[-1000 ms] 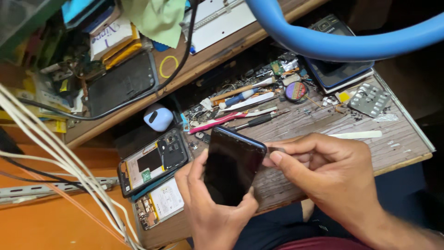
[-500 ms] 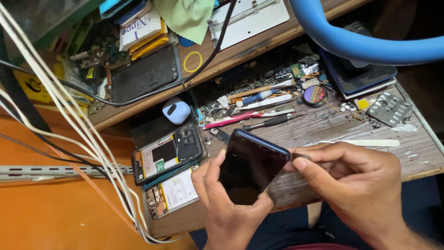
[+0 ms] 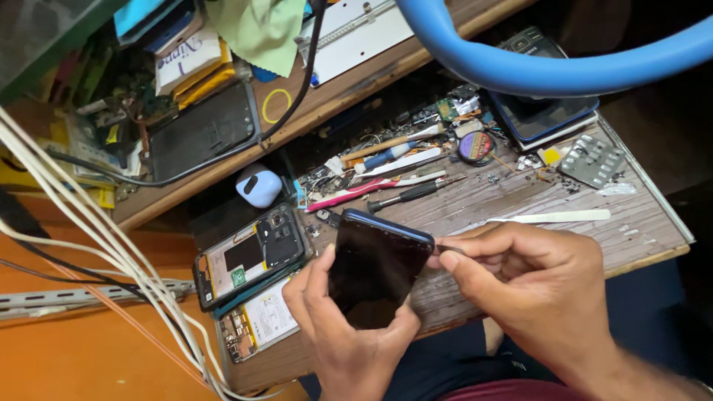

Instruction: The person disassembles a smartphone by prying open the back cover and using a screwdriver to remove screws from the internal frame. The back cover is separated, exposing the battery and camera module.

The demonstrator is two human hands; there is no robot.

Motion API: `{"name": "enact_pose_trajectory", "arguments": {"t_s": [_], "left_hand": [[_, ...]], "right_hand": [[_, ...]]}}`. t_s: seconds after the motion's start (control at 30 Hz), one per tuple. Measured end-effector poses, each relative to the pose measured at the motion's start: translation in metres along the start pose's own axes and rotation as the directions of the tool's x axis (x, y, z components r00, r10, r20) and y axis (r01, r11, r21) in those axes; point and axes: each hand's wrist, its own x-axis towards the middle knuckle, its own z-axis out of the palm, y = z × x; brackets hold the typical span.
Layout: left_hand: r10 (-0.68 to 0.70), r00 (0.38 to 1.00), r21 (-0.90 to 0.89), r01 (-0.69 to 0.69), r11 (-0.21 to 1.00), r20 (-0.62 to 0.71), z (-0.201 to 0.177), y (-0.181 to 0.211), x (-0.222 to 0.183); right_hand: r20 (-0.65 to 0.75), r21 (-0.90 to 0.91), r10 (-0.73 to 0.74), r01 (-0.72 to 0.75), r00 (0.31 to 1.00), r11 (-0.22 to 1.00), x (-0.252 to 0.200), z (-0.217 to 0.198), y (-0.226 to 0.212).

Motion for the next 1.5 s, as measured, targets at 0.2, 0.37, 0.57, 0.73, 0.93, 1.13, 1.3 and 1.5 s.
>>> {"name": "enact_pose_trajectory", "arguments": {"t_s": [0.2, 0.37, 0.57, 0.73, 0.93, 1.13, 1.3, 1.5], "left_hand": [[0.019, 1.0, 0.022, -0.019, 1.0, -0.019, 0.002, 0.0, -0.001], [-0.003, 1.0, 0.057, 0.005, 0.998, -0.026, 0.004, 0.003, -0.003], [0.058, 0.991, 0.089, -0.048, 0.995, -0.119, 0.011, 0.005, -0.008], [0.105, 0.982, 0.153, -0.082, 0.985, -0.154, 0.014, 0.004, -0.01], [0.057, 0.989, 0.117, -0.041, 0.992, -0.138, 0.015, 0.007, -0.012], [0.085, 0.991, 0.202, -0.064, 0.977, -0.101, 0.002, 0.018, -0.004], [-0.116, 0.99, -0.047, 0.12, 0.992, 0.08, -0.015, 0.048, -0.032], [-0.296, 0.86, -0.193, 0.402, 0.895, 0.416, -0.025, 0.047, -0.079]], "right_hand": [[0.04, -0.007, -0.142, 0.143, 0.989, 0.99, 0.002, 0.001, -0.002], [-0.033, -0.05, 0.071, -0.073, 0.997, 0.996, 0.002, -0.001, -0.005], [-0.01, -0.038, -0.015, 0.015, 1.0, 0.999, 0.002, 0.0, -0.007], [0.023, -0.135, 0.137, -0.132, 0.99, 0.982, 0.005, -0.009, -0.011], [0.167, -0.094, 0.133, -0.118, 0.977, 0.989, 0.028, -0.021, -0.013], [0.121, -0.137, 0.249, -0.232, 0.961, 0.963, 0.013, -0.019, -0.016], [0.313, -0.087, 0.051, -0.025, 0.948, 0.996, -0.015, -0.025, -0.029], [0.326, -0.164, 0.171, -0.123, 0.93, 0.979, -0.049, -0.043, -0.015]]}}
